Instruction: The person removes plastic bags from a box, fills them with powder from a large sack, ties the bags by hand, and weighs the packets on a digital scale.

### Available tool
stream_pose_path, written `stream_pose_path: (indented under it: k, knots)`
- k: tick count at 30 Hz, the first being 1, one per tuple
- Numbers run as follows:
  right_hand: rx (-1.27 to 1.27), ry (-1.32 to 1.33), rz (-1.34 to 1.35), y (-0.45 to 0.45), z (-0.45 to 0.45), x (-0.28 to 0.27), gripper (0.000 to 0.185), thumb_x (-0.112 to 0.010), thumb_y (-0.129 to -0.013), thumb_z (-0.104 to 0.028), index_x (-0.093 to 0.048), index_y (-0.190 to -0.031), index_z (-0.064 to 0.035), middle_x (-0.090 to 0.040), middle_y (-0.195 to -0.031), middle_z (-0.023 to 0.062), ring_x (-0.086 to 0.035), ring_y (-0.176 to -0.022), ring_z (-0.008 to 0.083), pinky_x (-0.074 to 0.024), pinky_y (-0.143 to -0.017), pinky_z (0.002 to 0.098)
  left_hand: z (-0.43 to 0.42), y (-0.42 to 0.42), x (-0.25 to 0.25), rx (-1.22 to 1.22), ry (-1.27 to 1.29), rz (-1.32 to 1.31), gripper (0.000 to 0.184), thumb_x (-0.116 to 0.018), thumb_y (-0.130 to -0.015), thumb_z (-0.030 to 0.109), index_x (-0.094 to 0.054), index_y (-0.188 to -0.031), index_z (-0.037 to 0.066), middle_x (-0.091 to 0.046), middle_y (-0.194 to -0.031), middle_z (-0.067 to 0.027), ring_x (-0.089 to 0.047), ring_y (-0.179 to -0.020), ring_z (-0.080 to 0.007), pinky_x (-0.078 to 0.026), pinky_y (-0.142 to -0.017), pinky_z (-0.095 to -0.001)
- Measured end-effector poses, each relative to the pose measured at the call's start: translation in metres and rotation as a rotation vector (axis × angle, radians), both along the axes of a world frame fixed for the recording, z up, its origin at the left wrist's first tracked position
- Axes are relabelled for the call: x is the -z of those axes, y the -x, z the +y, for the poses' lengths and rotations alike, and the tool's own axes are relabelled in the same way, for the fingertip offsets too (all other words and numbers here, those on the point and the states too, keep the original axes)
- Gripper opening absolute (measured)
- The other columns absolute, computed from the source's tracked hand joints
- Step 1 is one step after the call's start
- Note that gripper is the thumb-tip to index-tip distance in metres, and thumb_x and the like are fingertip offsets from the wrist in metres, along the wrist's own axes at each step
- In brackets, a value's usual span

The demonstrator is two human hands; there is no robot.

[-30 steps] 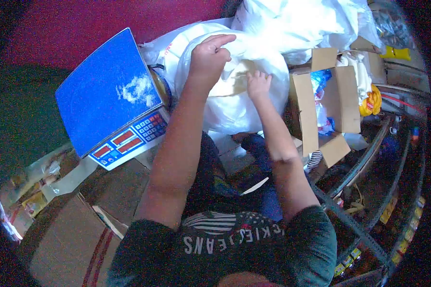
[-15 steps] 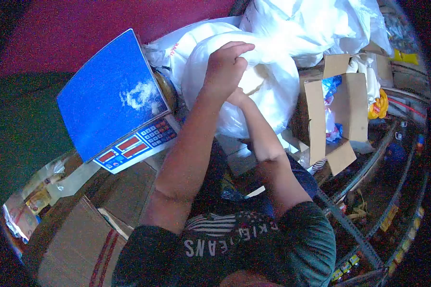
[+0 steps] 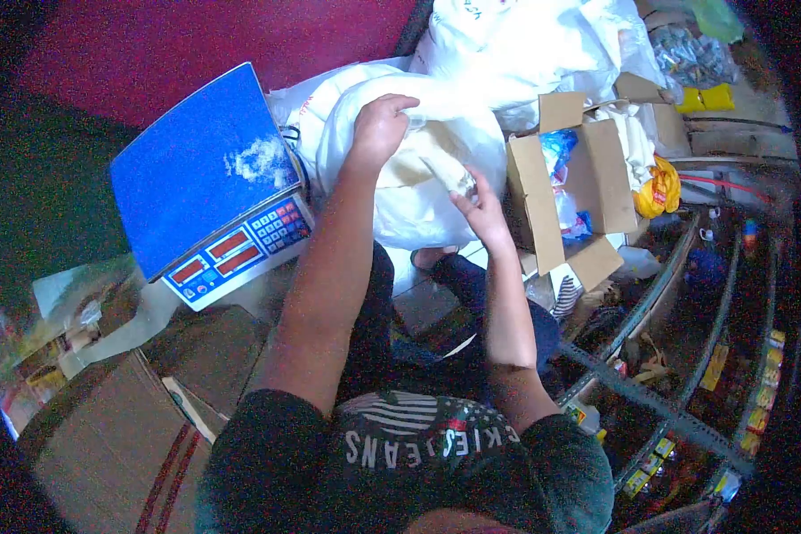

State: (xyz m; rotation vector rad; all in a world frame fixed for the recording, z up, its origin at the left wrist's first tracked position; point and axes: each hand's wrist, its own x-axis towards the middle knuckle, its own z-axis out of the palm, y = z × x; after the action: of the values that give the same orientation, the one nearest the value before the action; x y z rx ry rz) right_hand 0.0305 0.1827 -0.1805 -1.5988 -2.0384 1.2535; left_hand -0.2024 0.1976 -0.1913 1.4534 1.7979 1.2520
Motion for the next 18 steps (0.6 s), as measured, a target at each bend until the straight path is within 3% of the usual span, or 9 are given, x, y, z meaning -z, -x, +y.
stream_pose_path:
  k: [3, 4, 7, 13, 18]
  knots:
    - [-0.011, -0.252, 0.111, -0.006, 0.008, -0.003, 0.058, -0.068, -0.074, -0.018, -0.042, -0.124, -0.0029, -0.050, -0.115, 0.0211, -0.050, -0.107, 0.0311, -0.0399, -0.090, 0.0372, -0.001, -0.004, 0.003, 0.003, 0.034, -0.013, 0.032, -0.051, -0.071, 0.003, -0.065, -0.100, 0.006, -0.062, -0.105, -0.0119, -0.057, -0.100, -0.0264, -0.041, -0.092, -0.0337]
    - [-0.013, -0.282, 0.030, 0.002, 0.008, -0.024, 0.057, -0.067, -0.074, -0.020, -0.043, -0.125, -0.0073, -0.051, -0.114, 0.0192, -0.050, -0.106, 0.0320, -0.0399, -0.090, 0.0398, -0.001, -0.006, 0.002, 0.002, 0.042, -0.027, 0.031, -0.053, -0.071, 0.005, -0.066, -0.099, 0.006, -0.062, -0.105, -0.0113, -0.057, -0.100, -0.0265, -0.042, -0.091, -0.0342]
    - [-0.165, -0.491, -0.307, 0.014, 0.022, -0.051, 0.056, -0.067, -0.073, -0.016, -0.044, -0.124, -0.0073, -0.051, -0.117, 0.0173, -0.049, -0.109, 0.0299, -0.0387, -0.092, 0.0407, -0.003, -0.012, -0.004, 0.026, 0.019, -0.056, 0.034, -0.052, -0.069, 0.004, -0.065, -0.101, 0.006, -0.061, -0.106, -0.0120, -0.057, -0.101, -0.0259, -0.041, -0.092, -0.0332]
    - [-0.226, -0.488, -0.650, 0.041, 0.030, -0.093, 0.050, -0.064, -0.075, -0.025, -0.047, -0.121, -0.0144, -0.053, -0.112, 0.0158, -0.049, -0.108, 0.0319, -0.0380, -0.089, 0.0470, -0.007, -0.017, -0.006, 0.082, 0.000, -0.126, 0.041, -0.051, -0.069, -0.001, -0.062, -0.108, 0.006, -0.059, -0.110, -0.0130, -0.057, -0.100, -0.0238, -0.045, -0.087, -0.0303]
    - [-0.350, -0.616, -0.943, 0.064, 0.029, -0.126, 0.045, -0.063, -0.074, -0.026, -0.051, -0.116, -0.0158, -0.053, -0.112, 0.0145, -0.050, -0.108, 0.0306, -0.0366, -0.089, 0.0506, -0.005, -0.028, -0.007, 0.079, 0.012, -0.258, 0.036, -0.051, -0.069, 0.001, -0.064, -0.102, 0.004, -0.060, -0.108, -0.0135, -0.056, -0.102, -0.0266, -0.041, -0.093, -0.0321]
